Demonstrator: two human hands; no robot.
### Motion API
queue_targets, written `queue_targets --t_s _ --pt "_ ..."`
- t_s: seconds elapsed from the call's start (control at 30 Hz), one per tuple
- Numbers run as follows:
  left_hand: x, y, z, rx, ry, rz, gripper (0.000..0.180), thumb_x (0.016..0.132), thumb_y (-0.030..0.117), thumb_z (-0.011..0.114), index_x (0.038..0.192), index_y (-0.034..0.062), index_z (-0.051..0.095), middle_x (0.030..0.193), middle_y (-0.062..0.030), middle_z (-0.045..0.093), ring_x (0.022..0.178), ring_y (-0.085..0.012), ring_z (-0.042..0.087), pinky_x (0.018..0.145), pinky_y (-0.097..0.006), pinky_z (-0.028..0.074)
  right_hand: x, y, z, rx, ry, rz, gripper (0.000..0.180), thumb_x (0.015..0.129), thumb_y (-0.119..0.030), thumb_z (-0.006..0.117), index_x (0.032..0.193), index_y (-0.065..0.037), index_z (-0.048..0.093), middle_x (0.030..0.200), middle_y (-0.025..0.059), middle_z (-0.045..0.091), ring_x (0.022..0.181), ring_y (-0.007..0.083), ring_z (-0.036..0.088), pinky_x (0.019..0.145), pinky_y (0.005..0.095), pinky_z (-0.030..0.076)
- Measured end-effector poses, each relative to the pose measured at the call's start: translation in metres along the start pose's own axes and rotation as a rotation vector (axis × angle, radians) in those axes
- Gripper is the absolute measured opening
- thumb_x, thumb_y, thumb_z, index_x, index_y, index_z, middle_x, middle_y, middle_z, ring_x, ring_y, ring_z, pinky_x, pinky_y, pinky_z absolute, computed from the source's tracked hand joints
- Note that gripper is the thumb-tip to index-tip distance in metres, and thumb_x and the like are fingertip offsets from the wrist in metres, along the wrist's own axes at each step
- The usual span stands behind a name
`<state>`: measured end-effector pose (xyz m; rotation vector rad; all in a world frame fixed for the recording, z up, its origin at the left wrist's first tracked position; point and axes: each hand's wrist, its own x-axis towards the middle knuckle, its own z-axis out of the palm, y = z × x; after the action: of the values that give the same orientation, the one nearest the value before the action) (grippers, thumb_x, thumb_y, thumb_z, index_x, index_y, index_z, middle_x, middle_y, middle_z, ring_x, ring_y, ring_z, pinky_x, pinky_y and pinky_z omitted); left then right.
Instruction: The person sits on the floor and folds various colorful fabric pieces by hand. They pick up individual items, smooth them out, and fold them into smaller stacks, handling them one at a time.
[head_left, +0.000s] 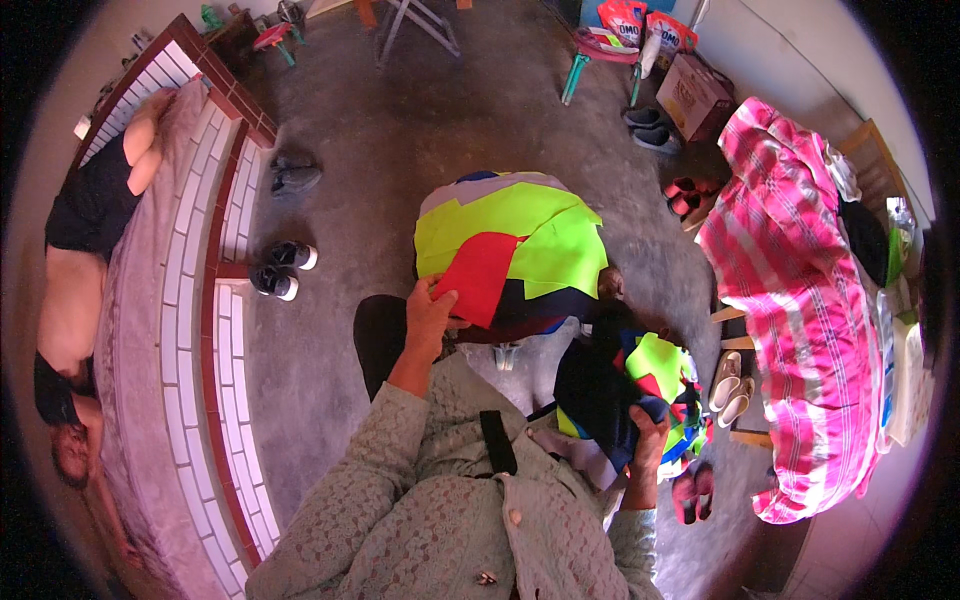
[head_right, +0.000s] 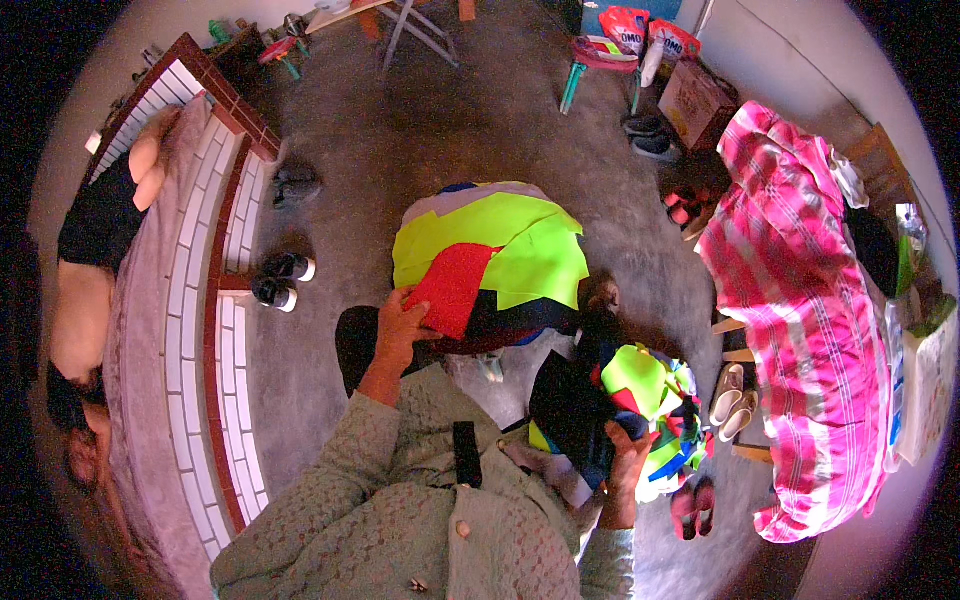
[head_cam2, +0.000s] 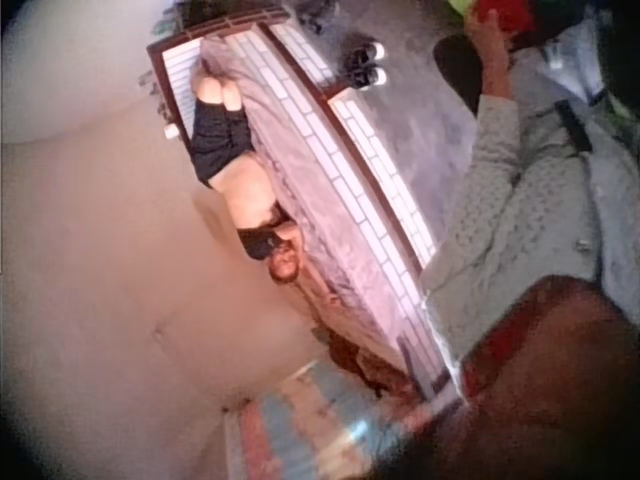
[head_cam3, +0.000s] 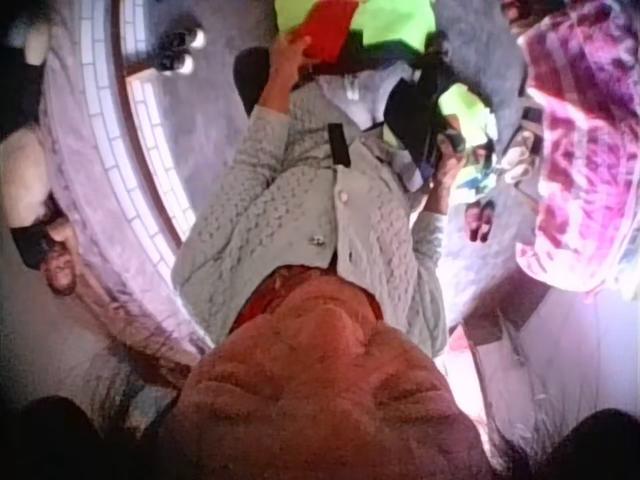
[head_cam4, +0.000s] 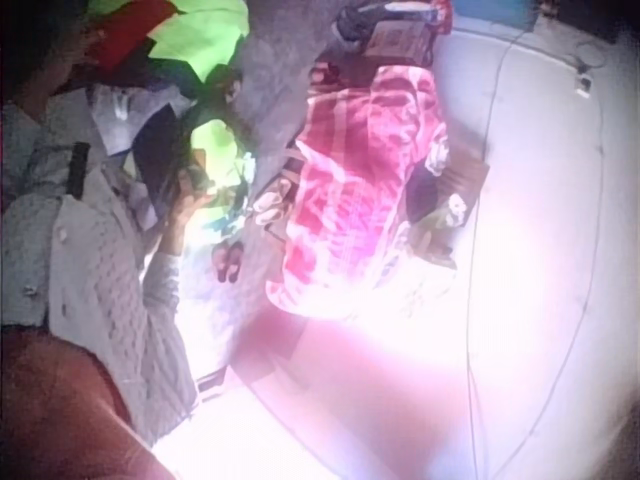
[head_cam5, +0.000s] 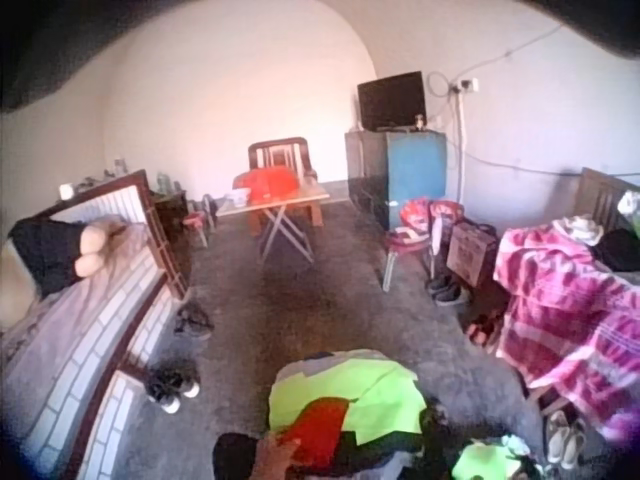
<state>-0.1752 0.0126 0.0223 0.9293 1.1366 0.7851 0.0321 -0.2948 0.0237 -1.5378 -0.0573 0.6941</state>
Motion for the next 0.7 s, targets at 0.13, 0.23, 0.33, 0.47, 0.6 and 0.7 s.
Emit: queue_targets --t_s 0.13,0.23,0.33,0.47,0.6,0.7 --pt "-0.001 -0.008 -0.006 0.032 -0.022 0.042 0.039 0.083 0.006 0.056 0.119 -0.0001 0.041 0.102 -0.0178 0.056 0.074 -0.0243 0.063 0.05 -0.034 0.057 -0.004 -0.005 0.006 0.031 0.018 -0.003 0.029 0.069 -0.008 0.068 0.096 -0.001 0.059 0.081 0.0027 0.06 0.066 0.015 0.054 0.063 0.0254 0.045" --pt "-0.003 -0.007 -0.005 0.061 -0.044 0.022 0.051 0.081 0.009 0.061 0.126 0.0025 0.036 0.105 -0.0169 0.056 0.075 -0.0266 0.063 0.054 -0.038 0.058 -0.006 -0.007 0.006 0.06 0.021 0.064 0.026 0.07 -0.007 0.068 0.094 -0.001 0.059 0.079 0.0027 0.061 0.066 0.0144 0.055 0.063 0.0258 0.046" --pt "-0.018 -0.003 -0.004 0.177 -0.008 0.046 0.06 0.082 0.006 0.058 0.133 0.002 0.025 0.097 -0.0173 0.062 0.068 -0.0221 0.064 0.048 -0.031 0.053 0.005 0.008 -0.006 -0.076 0.003 0.033 0.026 0.072 -0.007 0.069 0.096 -0.001 0.059 0.079 0.0025 0.061 0.066 0.0133 0.057 0.062 0.0263 0.048" --pt "-0.035 -0.004 -0.002 0.781 0.16 0.304 0.065 0.079 0.011 0.064 0.133 0.0033 0.028 0.105 -0.015 0.055 0.077 -0.0205 0.062 0.059 -0.032 0.052 -0.005 -0.011 0.006 0.117 -0.038 0.069 0.03 0.072 -0.005 0.071 0.099 -0.002 0.057 0.083 0.0023 0.061 0.07 0.0121 0.057 0.066 0.0258 0.049" --pt "-0.05 0.005 0.017 1.093 0.158 0.643 0.059 0.075 0.012 0.068 0.126 0.0057 0.04 0.118 -0.014 0.045 0.089 -0.0239 0.059 0.076 -0.035 0.048 -0.005 -0.006 0.001 0.092 -0.019 0.056 0.033 0.072 -0.005 0.071 0.102 -0.001 0.057 0.085 0.0033 0.062 0.073 0.0124 0.058 0.066 0.0252 0.049" --pt "-0.06 0.012 0.041 0.909 -0.116 0.746 0.044 0.075 0.01 0.067 0.115 0.0045 0.051 0.109 -0.0125 0.052 0.089 -0.023 0.059 0.075 -0.034 0.048 -0.005 -0.006 0.0 0.084 -0.029 0.074 0.038 0.071 -0.004 0.072 0.105 -0.001 0.056 0.089 0.0044 0.063 0.076 0.0134 0.06 0.069 0.0265 0.05"
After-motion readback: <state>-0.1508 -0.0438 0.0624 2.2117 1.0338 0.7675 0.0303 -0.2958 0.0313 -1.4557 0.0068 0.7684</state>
